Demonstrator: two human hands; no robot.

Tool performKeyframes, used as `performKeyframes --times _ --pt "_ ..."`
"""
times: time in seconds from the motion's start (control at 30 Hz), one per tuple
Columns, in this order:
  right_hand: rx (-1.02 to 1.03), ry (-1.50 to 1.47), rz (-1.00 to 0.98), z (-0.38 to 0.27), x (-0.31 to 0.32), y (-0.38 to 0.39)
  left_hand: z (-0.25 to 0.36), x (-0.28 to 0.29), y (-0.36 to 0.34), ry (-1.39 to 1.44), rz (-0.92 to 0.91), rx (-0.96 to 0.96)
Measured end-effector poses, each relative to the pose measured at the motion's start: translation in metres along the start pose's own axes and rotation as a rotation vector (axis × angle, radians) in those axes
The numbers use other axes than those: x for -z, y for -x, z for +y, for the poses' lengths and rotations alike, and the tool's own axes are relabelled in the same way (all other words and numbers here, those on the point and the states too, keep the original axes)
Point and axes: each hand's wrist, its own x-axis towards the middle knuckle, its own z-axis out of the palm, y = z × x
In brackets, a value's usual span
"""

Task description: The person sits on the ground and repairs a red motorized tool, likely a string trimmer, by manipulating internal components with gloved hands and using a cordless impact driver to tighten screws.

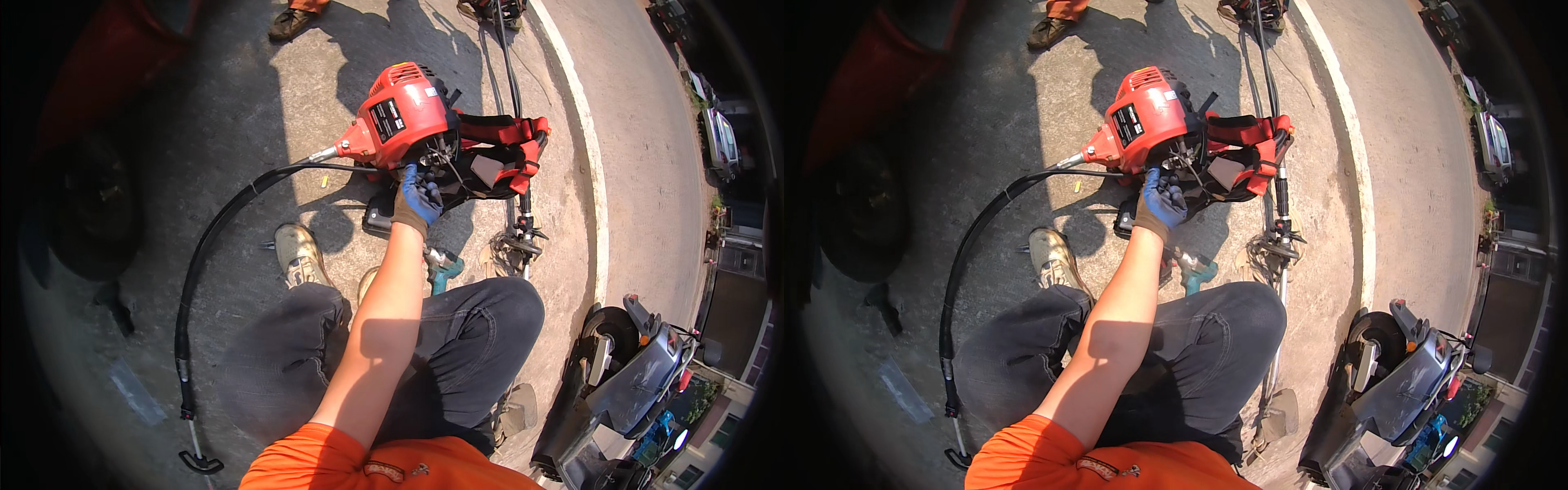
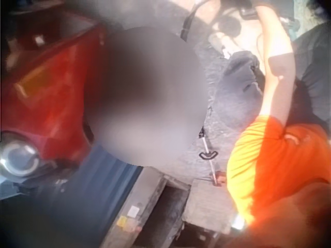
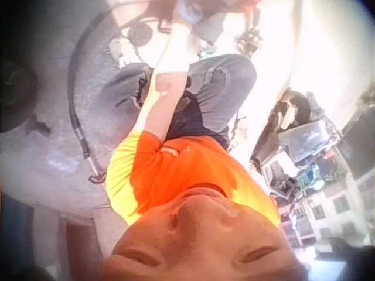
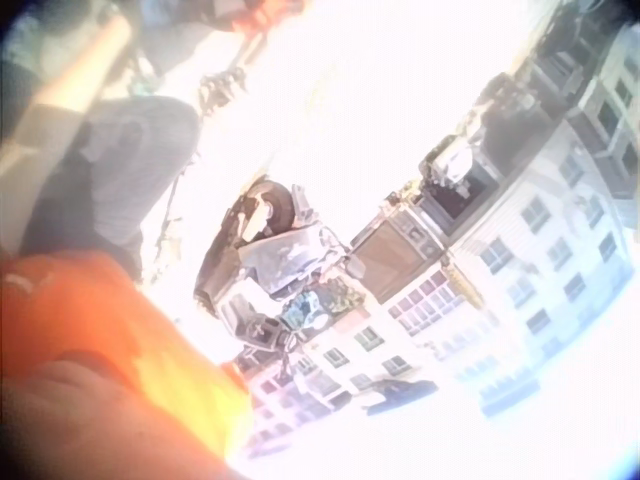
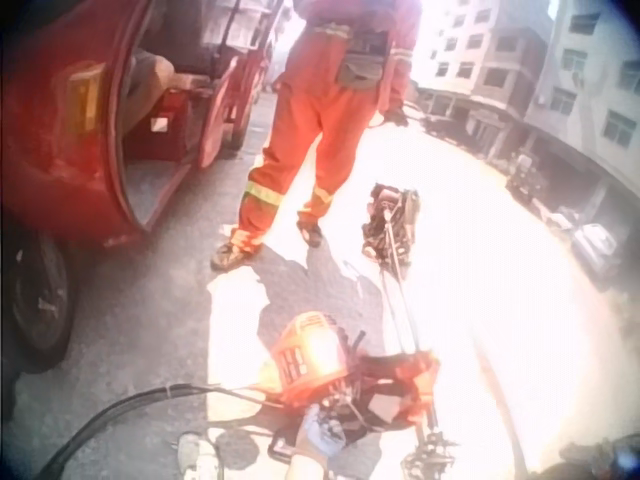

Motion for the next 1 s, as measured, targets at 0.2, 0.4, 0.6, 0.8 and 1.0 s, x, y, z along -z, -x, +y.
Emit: performKeyframes --times 0.2,0.4,0.6,0.8,1.0 --pt "0.092 -0.012 0.039 -0.029 0.012 0.006 0.015 -0.009 -0.006 -0.011 0.016 0.125" --pt "0.712 -0.31 0.052 -0.218 0.008 -0.006 0.014 -0.018 0.002 -0.024 -0.023 0.128" --pt "1.014 -0.447 -0.347 -0.453 -0.081 0.0 0.001 -0.005 -0.025 0.017 -0.092 0.206" --pt "0.832 0.148 -0.129 -0.517 -0.17 -0.065 -0.018 -0.014 -0.023 0.051 -0.267 0.032" --pt "0.816 0.072 -0.313 -0.537 -0.17 -0.057 0.011 -0.012 -0.012 -0.09 -0.014 -0.157"
